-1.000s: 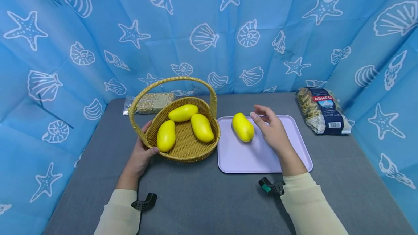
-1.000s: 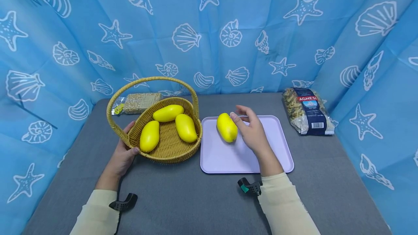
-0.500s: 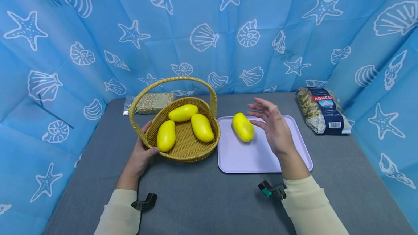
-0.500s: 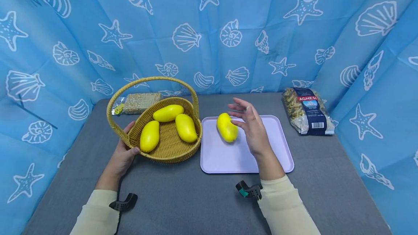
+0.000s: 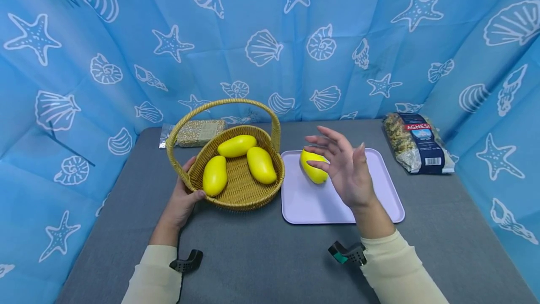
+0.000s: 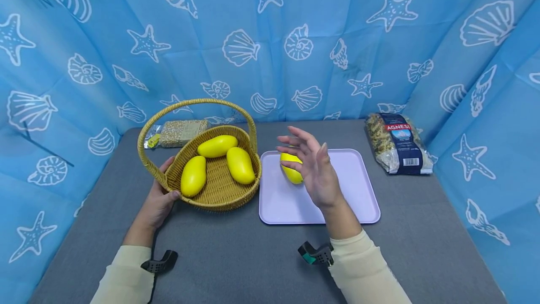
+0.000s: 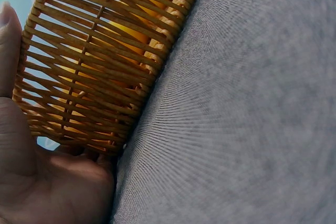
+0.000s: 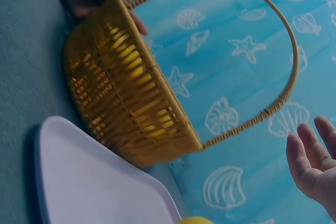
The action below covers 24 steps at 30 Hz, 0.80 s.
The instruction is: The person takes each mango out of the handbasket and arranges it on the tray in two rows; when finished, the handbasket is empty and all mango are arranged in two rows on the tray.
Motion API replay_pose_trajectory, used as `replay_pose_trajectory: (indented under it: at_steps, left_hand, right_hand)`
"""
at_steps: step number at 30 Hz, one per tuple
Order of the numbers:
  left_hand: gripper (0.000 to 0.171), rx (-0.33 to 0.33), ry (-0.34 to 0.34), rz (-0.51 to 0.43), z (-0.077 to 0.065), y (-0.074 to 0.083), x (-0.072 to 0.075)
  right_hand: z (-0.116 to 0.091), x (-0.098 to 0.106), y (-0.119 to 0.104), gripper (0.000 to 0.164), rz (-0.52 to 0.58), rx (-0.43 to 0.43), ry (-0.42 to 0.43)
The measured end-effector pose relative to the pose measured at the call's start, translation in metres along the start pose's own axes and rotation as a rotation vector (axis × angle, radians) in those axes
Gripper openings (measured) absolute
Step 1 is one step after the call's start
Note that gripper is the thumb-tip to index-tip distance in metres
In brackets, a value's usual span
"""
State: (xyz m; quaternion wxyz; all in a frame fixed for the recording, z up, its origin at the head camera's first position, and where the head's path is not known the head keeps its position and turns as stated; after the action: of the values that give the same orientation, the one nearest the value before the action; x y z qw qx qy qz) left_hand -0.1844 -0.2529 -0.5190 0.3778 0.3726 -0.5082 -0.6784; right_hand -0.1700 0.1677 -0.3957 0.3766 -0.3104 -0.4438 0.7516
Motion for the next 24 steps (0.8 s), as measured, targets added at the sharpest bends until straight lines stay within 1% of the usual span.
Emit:
replay_pose_trajectory:
  at_steps: [6, 12, 18, 22, 24]
  left_hand:
    - [0.097, -0.016, -0.008, -0.004, 0.000, -0.001, 0.001]
    - [0.098, -0.013, -0.011, -0.012, 0.000, -0.001, 0.001]
    - [0.097, -0.005, -0.008, -0.004, 0.001, -0.001, 0.001]
    - [0.096, -0.004, -0.008, 0.000, 0.000, -0.001, 0.001]
    - [0.096, -0.004, -0.010, 0.000, 0.000, 0.000, 0.001]
  right_hand:
    - [0.003, -0.013, 0.007, 0.094, 0.011, -0.002, -0.086]
    - [0.008, -0.024, 0.020, 0.087, -0.015, -0.018, -0.164]
    - [0.015, -0.036, 0.033, 0.080, -0.015, -0.057, -0.195]
    - [0.022, -0.043, 0.042, 0.087, -0.029, -0.088, -0.201]
    - [0.025, -0.046, 0.046, 0.093, -0.055, -0.106, -0.204]
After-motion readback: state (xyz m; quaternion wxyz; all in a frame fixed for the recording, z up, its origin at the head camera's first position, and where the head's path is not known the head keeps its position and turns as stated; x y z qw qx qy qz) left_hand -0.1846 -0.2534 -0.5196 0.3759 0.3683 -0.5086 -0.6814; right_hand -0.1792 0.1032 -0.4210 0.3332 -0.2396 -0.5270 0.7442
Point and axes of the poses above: each hand's wrist, its own z-axis towards the middle knuckle, its own x-axis out of the back of the hand, y = z × x, the point moved 2 cm from there along z, towards the middle knuckle, and after that the axes turned 13 degrees about -y, right-handed, at the moved point
